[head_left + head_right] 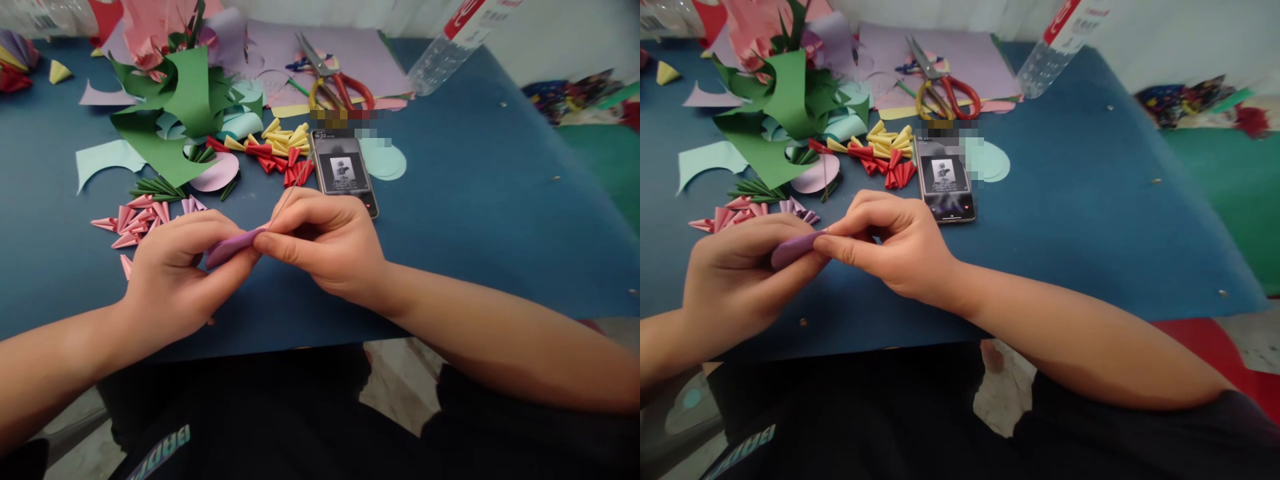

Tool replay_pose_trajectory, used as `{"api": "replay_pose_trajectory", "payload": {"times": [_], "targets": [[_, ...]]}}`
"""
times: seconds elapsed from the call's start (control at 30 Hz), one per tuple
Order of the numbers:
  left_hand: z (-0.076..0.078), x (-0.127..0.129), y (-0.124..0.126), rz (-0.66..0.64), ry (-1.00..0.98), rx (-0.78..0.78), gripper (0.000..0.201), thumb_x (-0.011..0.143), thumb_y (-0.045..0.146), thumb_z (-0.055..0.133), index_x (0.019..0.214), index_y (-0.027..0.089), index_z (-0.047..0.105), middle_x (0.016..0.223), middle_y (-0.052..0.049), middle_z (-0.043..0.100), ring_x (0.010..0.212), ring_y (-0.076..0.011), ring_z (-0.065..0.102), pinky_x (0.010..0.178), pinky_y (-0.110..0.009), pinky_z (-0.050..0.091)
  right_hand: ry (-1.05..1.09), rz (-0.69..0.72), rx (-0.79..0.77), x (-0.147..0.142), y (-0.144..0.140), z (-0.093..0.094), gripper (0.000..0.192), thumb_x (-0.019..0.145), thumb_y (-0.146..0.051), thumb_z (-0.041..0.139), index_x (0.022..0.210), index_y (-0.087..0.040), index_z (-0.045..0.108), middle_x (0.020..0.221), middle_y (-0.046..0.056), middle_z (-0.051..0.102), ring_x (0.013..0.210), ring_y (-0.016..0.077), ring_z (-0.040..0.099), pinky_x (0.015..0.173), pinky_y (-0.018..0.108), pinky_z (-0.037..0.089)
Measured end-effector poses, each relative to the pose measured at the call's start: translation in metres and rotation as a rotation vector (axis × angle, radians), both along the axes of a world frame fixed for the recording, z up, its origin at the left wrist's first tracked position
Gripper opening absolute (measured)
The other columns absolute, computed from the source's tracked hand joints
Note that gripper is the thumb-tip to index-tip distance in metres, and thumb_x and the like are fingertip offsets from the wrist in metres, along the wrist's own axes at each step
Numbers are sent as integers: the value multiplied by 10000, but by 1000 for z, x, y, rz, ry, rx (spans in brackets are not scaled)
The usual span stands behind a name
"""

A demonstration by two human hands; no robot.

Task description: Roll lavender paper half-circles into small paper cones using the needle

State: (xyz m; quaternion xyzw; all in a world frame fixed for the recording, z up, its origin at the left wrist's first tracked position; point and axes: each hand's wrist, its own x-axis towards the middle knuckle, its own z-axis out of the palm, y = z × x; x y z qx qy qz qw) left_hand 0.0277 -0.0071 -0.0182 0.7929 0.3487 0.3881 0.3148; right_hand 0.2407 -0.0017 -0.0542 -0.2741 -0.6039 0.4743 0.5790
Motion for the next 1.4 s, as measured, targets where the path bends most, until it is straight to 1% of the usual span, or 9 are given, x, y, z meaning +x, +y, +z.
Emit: {"api": "replay_pose_trajectory", "payload": {"times": [0.23,0.47,0.6,0.77,0.97,1.07,1.17,1.3,1.4], "targets": [[6,1,3,4,4,-107,291,992,174,754,730,222,637,762,16,687,694,-148,614,670,-316,479,6,35,-11,2,3,-2,135,907,-352,996,935,-247,916,859,13,754,778,126,636,675,274,523],[4,0,1,49,76,-38,147,995,229,802,852,255,777,907,4,804,778,-169,706,723,-313,540,-4,20,-91,2,2,2,274,790,-430,1072,810,-228,889,771,-4,714,695,116,581,636,272,516],[6,-1,1,23,48,-39,201,998,183,793,816,251,739,815,17,747,719,-157,667,680,-316,513,-14,97,-201,4,4,7,345,764,-460,1082,764,-204,851,761,-6,723,702,115,606,627,266,498],[8,-1,3,30,49,-113,187,987,185,771,811,242,750,792,4,726,729,-171,655,680,-333,504,-380,215,-136,33,28,28,416,770,-507,1074,771,-199,794,694,-11,700,638,131,570,561,295,424],[2,-3,5,63,73,-124,166,968,239,787,803,249,779,840,-9,776,807,-197,694,739,-345,538,-974,-313,67,119,87,24,524,834,-340,1051,604,-230,593,502,-45,503,519,97,355,540,344,222],[1,-3,6,68,78,-125,126,965,249,795,841,263,810,864,-13,793,816,-209,708,740,-356,549,-1144,-333,-124,157,104,13,506,624,-345,1157,656,-213,670,490,-74,523,474,69,363,497,349,202],[1,-4,7,75,83,-129,99,955,244,793,864,267,824,884,-21,804,814,-218,716,735,-365,553,-1191,-257,-156,183,110,9,302,738,-220,1052,753,-173,754,535,-102,589,456,0,412,500,359,183],[0,-4,8,67,93,-131,101,958,259,796,862,261,824,872,-20,794,797,-206,699,720,-352,539,-1047,-318,5,189,112,16,384,670,165,857,722,-208,783,488,-110,571,429,-3,381,441,367,163],[0,-4,8,66,74,-162,77,953,257,802,883,259,835,872,-13,796,791,-198,696,716,-336,537,-932,-354,71,154,100,27,415,679,210,763,735,-199,804,568,-62,639,514,38,447,468,310,251]]}}
